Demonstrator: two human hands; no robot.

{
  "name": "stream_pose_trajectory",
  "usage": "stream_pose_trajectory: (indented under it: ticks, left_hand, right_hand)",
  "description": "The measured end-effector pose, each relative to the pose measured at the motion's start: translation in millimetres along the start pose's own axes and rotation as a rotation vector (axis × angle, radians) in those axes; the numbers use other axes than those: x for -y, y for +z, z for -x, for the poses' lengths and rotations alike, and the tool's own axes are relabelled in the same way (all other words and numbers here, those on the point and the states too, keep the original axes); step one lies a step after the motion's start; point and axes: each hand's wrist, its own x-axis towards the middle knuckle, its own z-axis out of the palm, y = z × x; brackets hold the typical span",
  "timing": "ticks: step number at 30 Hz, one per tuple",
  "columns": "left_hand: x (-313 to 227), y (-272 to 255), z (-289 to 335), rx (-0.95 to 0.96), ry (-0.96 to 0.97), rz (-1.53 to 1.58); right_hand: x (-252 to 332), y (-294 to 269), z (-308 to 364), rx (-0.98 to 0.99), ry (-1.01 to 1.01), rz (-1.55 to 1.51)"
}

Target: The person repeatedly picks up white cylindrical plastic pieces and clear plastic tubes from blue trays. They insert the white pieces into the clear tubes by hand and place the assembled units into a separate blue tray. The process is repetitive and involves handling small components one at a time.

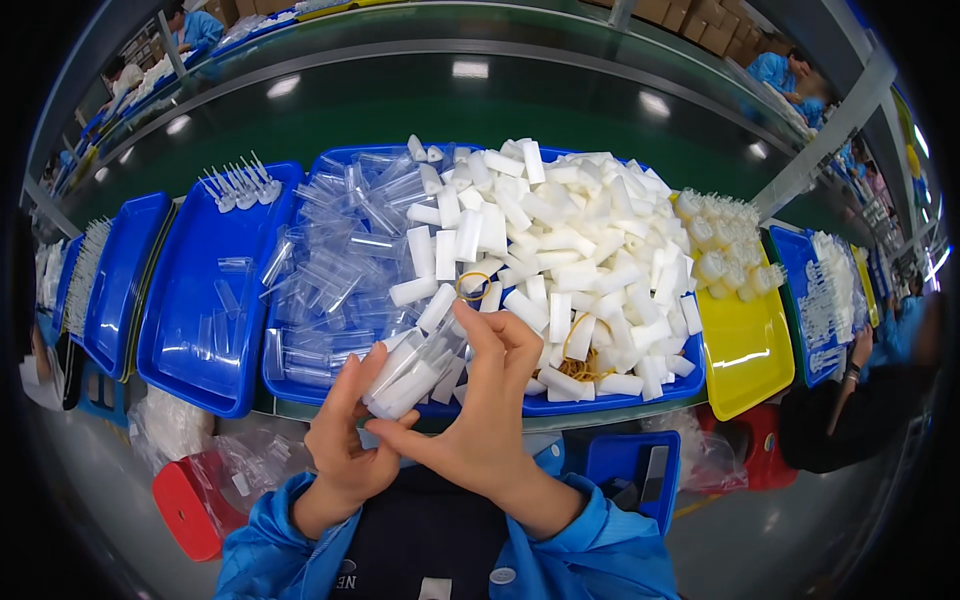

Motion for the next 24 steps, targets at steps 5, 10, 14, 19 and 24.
stream_pose_trajectory:
  ticks: [5, 10, 14, 19, 24]
  left_hand:
    - [-3.3, 5.7, -4.1, 0.006, 0.074, -0.031]
    - [-5.0, 8.7, -5.7, 0.021, 0.093, -0.024]
    - [-2.8, 5.8, -4.7, -0.008, 0.101, -0.068]
    - [5.3, 2.1, -2.1, -0.036, 0.112, -0.122]
    - [10.3, -11.9, -1.1, -0.106, -0.097, 0.078]
  right_hand:
    - [-3.6, -1.2, 9.3, -0.017, -0.082, 0.212]
    - [-2.2, 0.2, 11.7, -0.137, -0.215, 0.294]
    - [-2.0, 4.0, 10.4, -0.140, -0.260, 0.278]
    - [-3.5, 5.5, 4.9, -0.025, -0.243, 0.182]
    - [-21.9, -37.0, -25.4, 0.049, -0.124, 0.126]
